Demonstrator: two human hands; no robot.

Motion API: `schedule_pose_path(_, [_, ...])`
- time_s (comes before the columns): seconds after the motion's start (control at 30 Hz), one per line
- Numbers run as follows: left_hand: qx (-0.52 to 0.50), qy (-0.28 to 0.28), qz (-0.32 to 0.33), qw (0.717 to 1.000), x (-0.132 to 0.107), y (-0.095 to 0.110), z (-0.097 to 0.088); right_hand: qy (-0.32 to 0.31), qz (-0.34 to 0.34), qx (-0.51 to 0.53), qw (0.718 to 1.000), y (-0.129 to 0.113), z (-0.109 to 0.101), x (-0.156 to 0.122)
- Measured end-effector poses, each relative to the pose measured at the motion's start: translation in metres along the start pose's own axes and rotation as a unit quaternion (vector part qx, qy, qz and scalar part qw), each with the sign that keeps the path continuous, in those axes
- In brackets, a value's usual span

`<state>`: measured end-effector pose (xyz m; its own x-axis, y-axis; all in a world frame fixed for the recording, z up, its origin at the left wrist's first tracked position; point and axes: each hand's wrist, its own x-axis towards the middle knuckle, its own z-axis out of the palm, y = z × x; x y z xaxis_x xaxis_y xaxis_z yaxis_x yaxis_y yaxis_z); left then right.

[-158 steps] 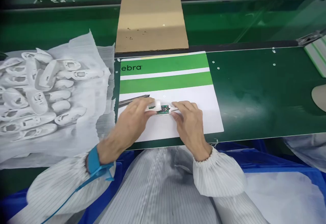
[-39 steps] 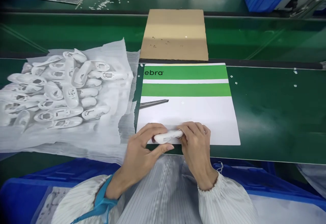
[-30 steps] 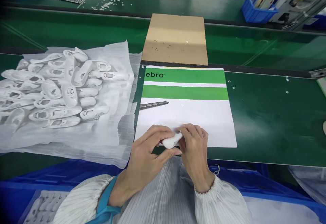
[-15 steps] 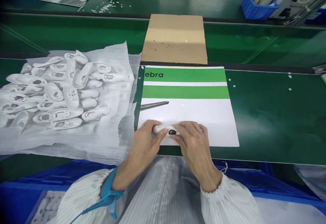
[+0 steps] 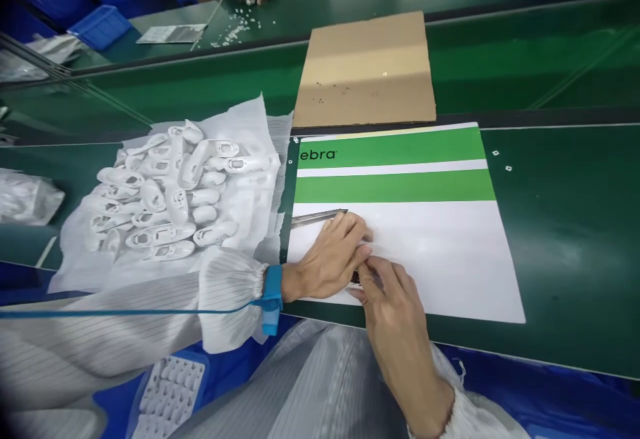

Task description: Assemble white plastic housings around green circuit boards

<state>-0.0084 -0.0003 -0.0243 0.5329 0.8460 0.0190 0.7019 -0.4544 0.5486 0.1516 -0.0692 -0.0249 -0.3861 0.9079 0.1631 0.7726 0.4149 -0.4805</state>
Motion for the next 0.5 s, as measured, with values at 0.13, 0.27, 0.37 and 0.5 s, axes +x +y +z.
schedule_pose_path(0.13, [0.012,-0.008,0.010,1.000,0.005,-0.003,0.002,0.003,0.005,-0.064,0.998,-0.009,0.005,0.003])
schedule_pose_path(0.27, [-0.076,0.033,-0.010,0.997,0.000,-0.005,0.006,-0.001,0.008,-0.114,0.993,-0.004,0.011,0.005])
schedule_pose_path(0.37, [-0.210,0.062,-0.057,0.974,-0.015,0.008,-0.002,0.030,0.074,0.003,0.997,0.012,0.000,0.005])
schedule_pose_path(0.5, [-0.406,0.051,-0.128,0.903,-0.039,0.044,-0.019,-0.071,0.152,0.305,0.938,0.025,-0.034,0.001])
